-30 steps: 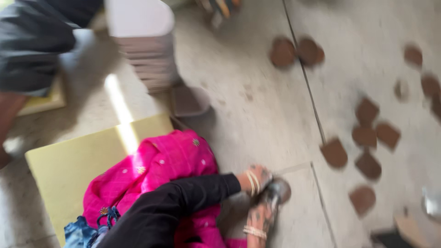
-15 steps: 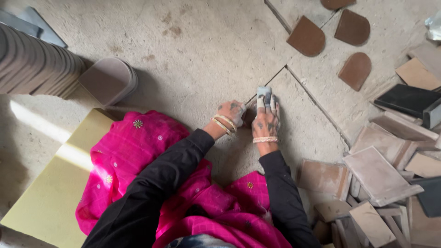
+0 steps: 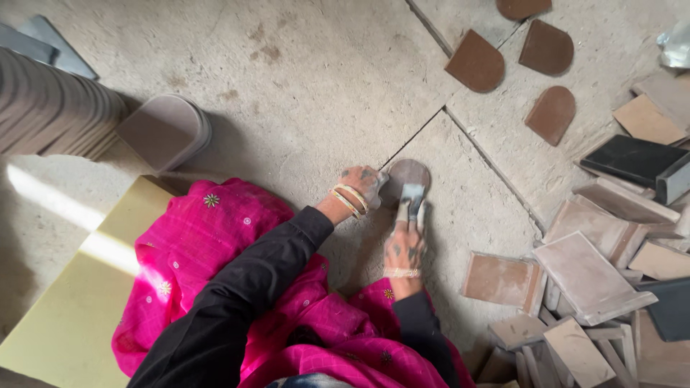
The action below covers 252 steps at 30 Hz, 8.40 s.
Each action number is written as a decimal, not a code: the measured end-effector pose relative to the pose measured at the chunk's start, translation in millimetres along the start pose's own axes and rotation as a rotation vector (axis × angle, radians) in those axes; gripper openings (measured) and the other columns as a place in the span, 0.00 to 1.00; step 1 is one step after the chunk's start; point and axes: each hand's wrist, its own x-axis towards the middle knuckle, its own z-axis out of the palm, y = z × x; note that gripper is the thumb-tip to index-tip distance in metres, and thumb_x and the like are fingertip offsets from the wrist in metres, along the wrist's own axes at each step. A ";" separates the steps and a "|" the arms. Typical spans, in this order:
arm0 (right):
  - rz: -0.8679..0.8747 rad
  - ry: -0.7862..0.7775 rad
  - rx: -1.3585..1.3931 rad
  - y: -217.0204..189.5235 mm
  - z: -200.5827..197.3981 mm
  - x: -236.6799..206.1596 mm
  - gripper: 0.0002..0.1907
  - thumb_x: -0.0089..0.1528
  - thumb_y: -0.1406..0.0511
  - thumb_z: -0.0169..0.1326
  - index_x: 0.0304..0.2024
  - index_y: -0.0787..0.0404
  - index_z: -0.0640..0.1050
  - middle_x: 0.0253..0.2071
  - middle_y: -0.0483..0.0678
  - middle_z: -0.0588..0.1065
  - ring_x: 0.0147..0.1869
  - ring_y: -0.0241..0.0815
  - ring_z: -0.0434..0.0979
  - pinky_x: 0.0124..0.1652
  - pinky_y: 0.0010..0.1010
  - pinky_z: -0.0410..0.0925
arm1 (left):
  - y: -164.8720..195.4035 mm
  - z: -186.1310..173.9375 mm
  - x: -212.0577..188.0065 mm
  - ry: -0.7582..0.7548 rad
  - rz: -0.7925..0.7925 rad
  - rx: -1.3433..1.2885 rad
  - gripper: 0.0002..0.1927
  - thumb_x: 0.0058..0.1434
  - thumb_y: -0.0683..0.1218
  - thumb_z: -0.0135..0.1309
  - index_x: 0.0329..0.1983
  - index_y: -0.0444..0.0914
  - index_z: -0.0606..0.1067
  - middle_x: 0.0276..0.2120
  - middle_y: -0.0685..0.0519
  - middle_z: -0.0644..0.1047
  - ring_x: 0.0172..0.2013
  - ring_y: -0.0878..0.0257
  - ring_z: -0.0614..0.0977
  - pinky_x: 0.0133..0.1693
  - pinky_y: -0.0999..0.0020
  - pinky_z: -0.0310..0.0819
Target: The person sits on the floor of a ceramics workshop and smooths small fired clay pieces, rubbing each piece with an abrasive sanding block by hand. They set finished pieces onto a growing stack and pick up new rough pieces from the surrounding piles to continue sanding.
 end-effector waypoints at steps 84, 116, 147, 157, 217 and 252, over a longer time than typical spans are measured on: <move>0.073 -0.015 0.031 -18.1 -46.4 25.2 0.29 0.60 0.72 0.49 0.65 0.72 0.69 0.65 0.67 0.68 0.67 0.65 0.68 0.67 0.49 0.63 | 21.0 -75.4 35.1 -0.559 -0.289 -0.167 0.21 0.57 0.55 0.59 0.52 0.45 0.78 0.51 0.46 0.81 0.56 0.47 0.81 0.56 0.52 0.77; -0.220 0.216 -0.085 23.8 6.0 21.9 0.30 0.55 0.72 0.49 0.61 0.73 0.75 0.59 0.70 0.71 0.64 0.76 0.63 0.58 0.59 0.63 | 3.7 -20.6 13.6 0.074 0.105 0.172 0.22 0.56 0.58 0.53 0.43 0.38 0.80 0.48 0.44 0.80 0.49 0.46 0.79 0.40 0.46 0.77; -0.154 0.410 0.055 -14.7 -30.0 22.2 0.26 0.51 0.70 0.51 0.54 0.70 0.74 0.48 0.70 0.77 0.48 0.69 0.76 0.45 0.56 0.69 | 19.0 -67.6 35.3 -0.332 -0.192 -0.114 0.21 0.60 0.57 0.56 0.50 0.40 0.79 0.49 0.42 0.79 0.52 0.44 0.80 0.53 0.48 0.75; 0.035 0.222 0.239 -30.0 -58.7 13.5 0.18 0.55 0.71 0.49 0.48 0.67 0.75 0.44 0.65 0.77 0.47 0.66 0.76 0.46 0.53 0.70 | 34.9 -87.5 35.7 -0.030 -0.146 -0.151 0.33 0.56 0.56 0.59 0.63 0.41 0.70 0.47 0.47 0.80 0.50 0.45 0.82 0.50 0.50 0.77; -0.106 0.339 -0.261 -6.8 -40.1 42.5 0.29 0.55 0.68 0.52 0.61 0.63 0.72 0.59 0.61 0.73 0.66 0.68 0.70 0.59 0.54 0.66 | 8.3 -51.9 34.9 -0.010 -0.036 -0.185 0.10 0.48 0.50 0.62 0.32 0.42 0.83 0.31 0.45 0.82 0.36 0.47 0.84 0.42 0.52 0.78; 0.060 -0.480 -0.213 27.5 -14.8 37.6 0.16 0.71 0.67 0.41 0.54 0.62 0.78 0.56 0.59 0.77 0.66 0.56 0.75 0.70 0.41 0.66 | -12.1 -13.5 22.0 0.311 0.108 -0.071 0.16 0.57 0.51 0.58 0.46 0.40 0.79 0.45 0.47 0.80 0.51 0.50 0.80 0.60 0.52 0.70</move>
